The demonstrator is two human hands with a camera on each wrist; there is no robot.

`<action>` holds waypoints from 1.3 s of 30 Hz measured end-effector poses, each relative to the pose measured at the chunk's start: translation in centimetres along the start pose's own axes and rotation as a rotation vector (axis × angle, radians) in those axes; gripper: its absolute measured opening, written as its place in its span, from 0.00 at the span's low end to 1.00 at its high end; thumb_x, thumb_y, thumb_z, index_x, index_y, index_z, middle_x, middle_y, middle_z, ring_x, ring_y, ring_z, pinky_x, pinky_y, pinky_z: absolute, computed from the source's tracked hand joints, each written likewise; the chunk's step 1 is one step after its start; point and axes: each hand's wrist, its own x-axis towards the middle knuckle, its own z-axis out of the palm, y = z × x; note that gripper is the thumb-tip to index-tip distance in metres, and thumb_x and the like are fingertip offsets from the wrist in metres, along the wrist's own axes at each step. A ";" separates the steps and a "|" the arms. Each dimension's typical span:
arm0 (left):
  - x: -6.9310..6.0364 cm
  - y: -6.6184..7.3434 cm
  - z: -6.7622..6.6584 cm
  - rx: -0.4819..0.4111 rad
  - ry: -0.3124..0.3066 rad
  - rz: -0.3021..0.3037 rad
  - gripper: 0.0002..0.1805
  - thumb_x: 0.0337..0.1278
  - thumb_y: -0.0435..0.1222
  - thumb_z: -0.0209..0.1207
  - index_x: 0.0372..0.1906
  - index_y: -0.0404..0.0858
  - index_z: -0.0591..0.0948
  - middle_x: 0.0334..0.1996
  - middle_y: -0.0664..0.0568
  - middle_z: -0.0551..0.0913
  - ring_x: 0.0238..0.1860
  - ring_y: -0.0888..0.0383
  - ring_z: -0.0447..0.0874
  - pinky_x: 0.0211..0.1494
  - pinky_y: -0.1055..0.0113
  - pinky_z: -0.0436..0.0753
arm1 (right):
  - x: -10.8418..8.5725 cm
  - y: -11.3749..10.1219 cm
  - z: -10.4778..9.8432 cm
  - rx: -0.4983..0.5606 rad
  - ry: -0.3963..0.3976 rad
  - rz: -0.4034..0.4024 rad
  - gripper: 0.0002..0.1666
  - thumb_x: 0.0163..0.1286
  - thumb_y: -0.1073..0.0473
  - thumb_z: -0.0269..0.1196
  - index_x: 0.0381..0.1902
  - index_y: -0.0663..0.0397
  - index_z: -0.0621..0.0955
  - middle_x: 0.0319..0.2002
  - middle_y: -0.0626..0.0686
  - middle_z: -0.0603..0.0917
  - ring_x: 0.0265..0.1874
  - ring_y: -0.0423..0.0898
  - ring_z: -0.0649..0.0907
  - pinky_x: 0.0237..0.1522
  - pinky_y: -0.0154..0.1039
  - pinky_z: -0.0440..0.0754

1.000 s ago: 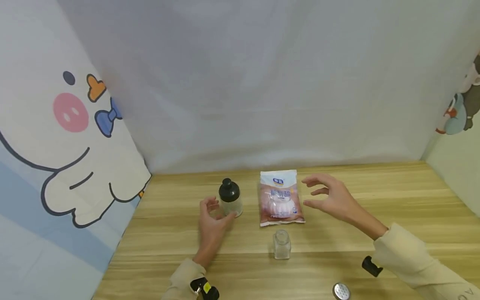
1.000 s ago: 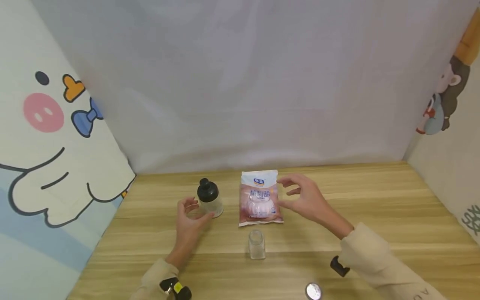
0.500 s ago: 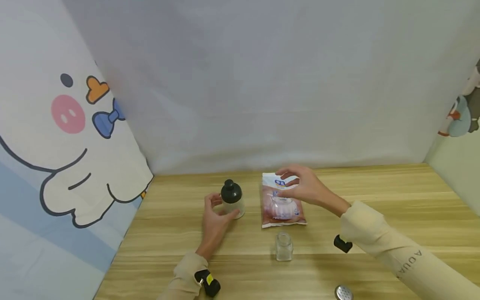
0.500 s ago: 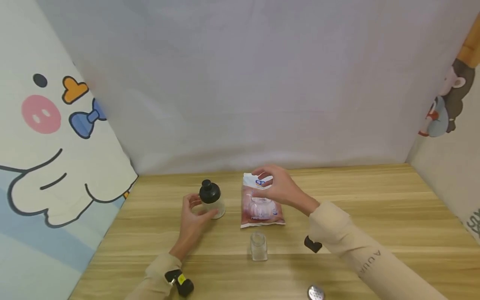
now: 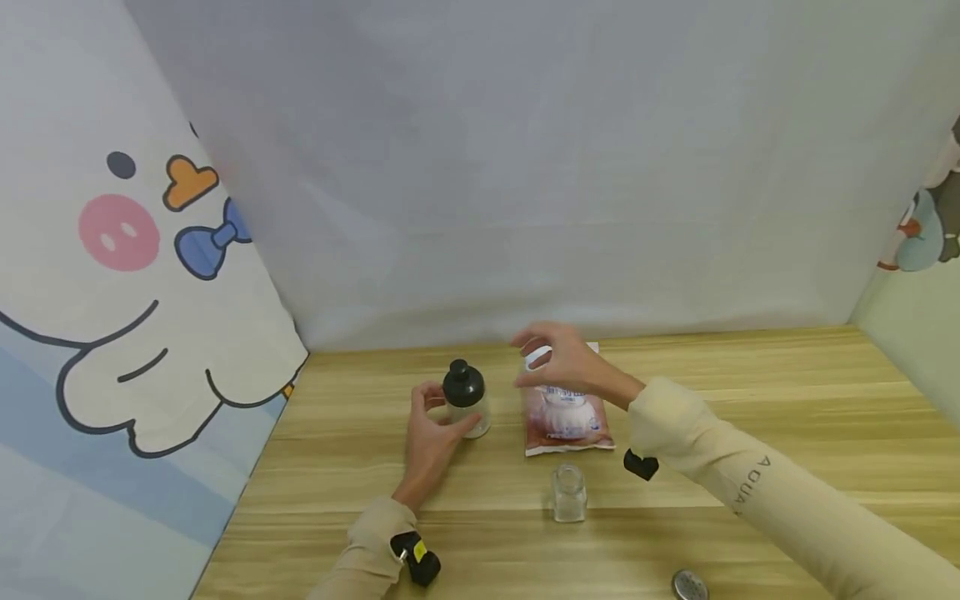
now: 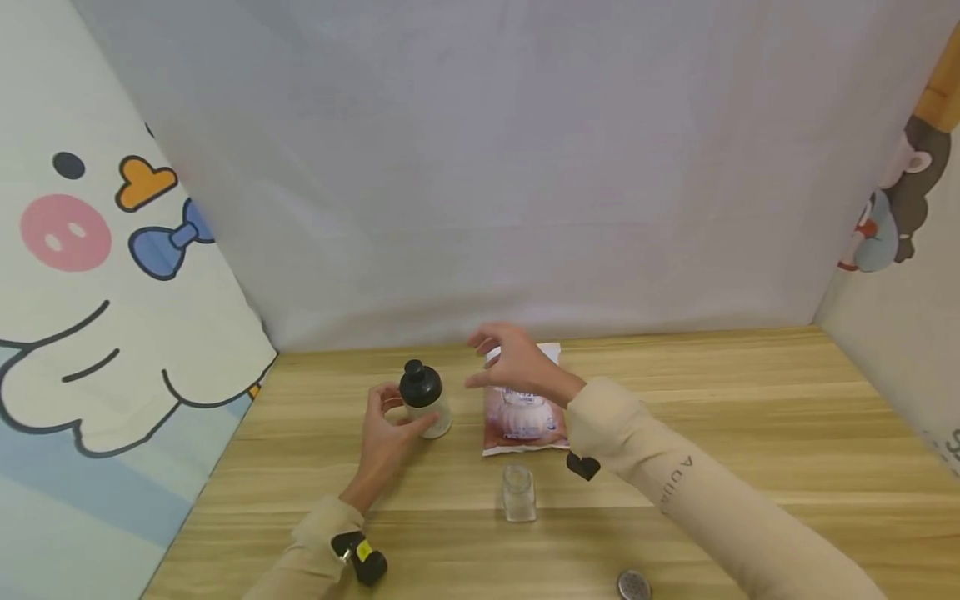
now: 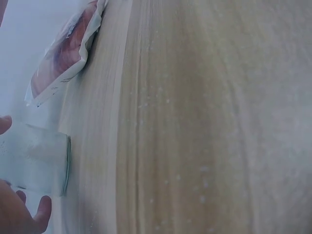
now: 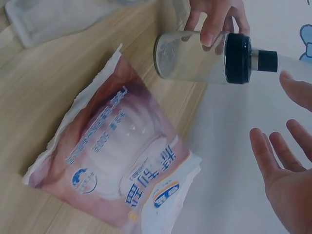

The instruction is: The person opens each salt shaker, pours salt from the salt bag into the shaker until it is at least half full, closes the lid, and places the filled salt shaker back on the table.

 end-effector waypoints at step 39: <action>0.0 3.5 -1.0 0.077 -0.109 -0.030 0.30 0.41 0.30 0.72 0.50 0.32 0.69 0.48 0.41 0.73 0.50 0.43 0.72 0.52 0.49 0.76 | 6.1 0.1 6.6 -0.230 -0.082 0.011 0.27 0.39 0.58 0.79 0.39 0.61 0.83 0.33 0.50 0.83 0.30 0.42 0.79 0.31 0.31 0.80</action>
